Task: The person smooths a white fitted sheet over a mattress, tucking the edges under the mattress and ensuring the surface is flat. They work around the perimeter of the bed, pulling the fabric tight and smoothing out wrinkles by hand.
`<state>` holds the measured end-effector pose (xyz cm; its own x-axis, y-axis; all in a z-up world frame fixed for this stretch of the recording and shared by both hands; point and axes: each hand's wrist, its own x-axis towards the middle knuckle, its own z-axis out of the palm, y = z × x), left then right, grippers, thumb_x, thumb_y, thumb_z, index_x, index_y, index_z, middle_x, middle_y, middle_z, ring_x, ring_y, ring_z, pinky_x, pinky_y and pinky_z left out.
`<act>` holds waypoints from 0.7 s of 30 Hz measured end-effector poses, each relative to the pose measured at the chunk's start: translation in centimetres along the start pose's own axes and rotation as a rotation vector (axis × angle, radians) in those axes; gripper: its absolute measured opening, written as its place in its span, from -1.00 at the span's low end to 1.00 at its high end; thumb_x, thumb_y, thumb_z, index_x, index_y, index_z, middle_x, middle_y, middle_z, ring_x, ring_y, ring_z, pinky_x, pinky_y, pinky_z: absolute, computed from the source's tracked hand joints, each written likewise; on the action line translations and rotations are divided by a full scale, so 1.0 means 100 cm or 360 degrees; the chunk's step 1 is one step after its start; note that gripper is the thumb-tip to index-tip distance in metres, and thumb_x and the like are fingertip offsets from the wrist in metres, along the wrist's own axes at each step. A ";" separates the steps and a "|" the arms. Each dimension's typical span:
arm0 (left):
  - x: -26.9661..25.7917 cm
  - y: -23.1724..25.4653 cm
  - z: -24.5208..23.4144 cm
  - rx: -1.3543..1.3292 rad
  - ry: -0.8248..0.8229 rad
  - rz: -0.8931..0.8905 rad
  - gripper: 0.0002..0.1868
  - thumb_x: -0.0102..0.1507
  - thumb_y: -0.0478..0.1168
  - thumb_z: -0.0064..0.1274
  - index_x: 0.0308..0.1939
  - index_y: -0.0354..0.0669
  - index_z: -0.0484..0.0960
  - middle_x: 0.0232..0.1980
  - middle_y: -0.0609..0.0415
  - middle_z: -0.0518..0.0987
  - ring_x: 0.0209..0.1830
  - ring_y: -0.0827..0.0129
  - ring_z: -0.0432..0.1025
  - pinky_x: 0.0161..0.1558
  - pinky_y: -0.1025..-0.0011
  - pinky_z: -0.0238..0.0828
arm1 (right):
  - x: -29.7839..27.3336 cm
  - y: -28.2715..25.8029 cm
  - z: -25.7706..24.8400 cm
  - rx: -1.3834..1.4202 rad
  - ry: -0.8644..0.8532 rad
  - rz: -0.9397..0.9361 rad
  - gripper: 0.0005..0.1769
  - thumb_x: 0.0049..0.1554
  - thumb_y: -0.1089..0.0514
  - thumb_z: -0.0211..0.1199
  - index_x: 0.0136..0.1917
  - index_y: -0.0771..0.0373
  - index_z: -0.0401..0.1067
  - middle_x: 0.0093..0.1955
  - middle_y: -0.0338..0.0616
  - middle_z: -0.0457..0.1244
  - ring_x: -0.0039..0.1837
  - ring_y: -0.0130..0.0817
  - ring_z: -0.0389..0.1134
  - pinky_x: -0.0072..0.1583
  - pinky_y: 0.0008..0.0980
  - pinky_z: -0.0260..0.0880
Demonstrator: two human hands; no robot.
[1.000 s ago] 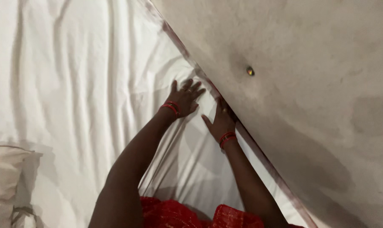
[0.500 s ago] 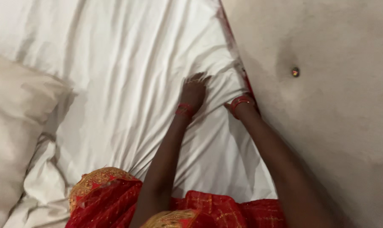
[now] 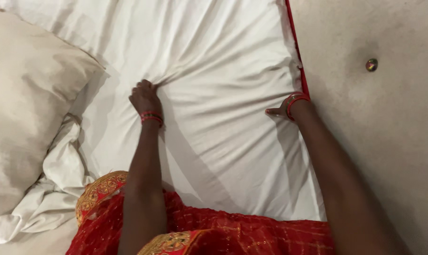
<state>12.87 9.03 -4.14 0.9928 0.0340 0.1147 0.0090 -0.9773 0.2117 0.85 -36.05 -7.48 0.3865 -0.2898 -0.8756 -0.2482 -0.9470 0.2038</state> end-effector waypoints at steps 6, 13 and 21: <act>0.013 -0.018 0.006 -0.0241 -0.0225 -0.0090 -0.79 0.37 -0.09 0.06 -0.21 -0.15 0.63 -0.16 0.03 0.62 -0.08 0.07 0.47 -0.04 0.06 0.31 | -0.025 -0.008 0.013 -0.0035 0.0069 0.0051 0.34 0.02 -0.86 -0.30 0.03 0.45 0.66 0.17 0.16 0.47 0.31 -0.04 0.46 0.42 -0.12 0.28; 0.025 -0.101 -0.022 -0.0189 0.0183 -0.0142 -0.81 0.37 -0.09 0.11 -0.03 -0.05 0.68 0.04 -0.05 0.59 0.07 -0.04 0.46 0.06 -0.03 0.43 | -0.005 0.004 0.029 -0.0020 0.0407 0.0082 0.40 -0.08 -0.97 -0.11 0.01 0.54 0.48 0.21 0.31 0.22 0.29 0.09 0.30 0.28 -0.01 0.30; 0.013 -0.109 -0.002 0.0137 -0.0118 -0.0247 -0.72 0.40 0.04 0.12 -0.09 -0.08 0.63 0.01 0.01 0.59 0.10 0.03 0.46 -0.02 0.09 0.52 | 0.022 0.011 0.013 -0.0301 -0.0012 -0.0057 0.31 -0.17 -0.88 0.04 0.36 0.23 0.51 0.47 0.06 0.28 0.49 -0.04 0.28 0.44 -0.10 0.30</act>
<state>14.08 19.75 -6.10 0.9848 0.1731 0.0144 0.1695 -0.9760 0.1369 0.34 -37.52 -9.77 0.3855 -0.2554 -0.8867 -0.0628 -0.9660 0.2509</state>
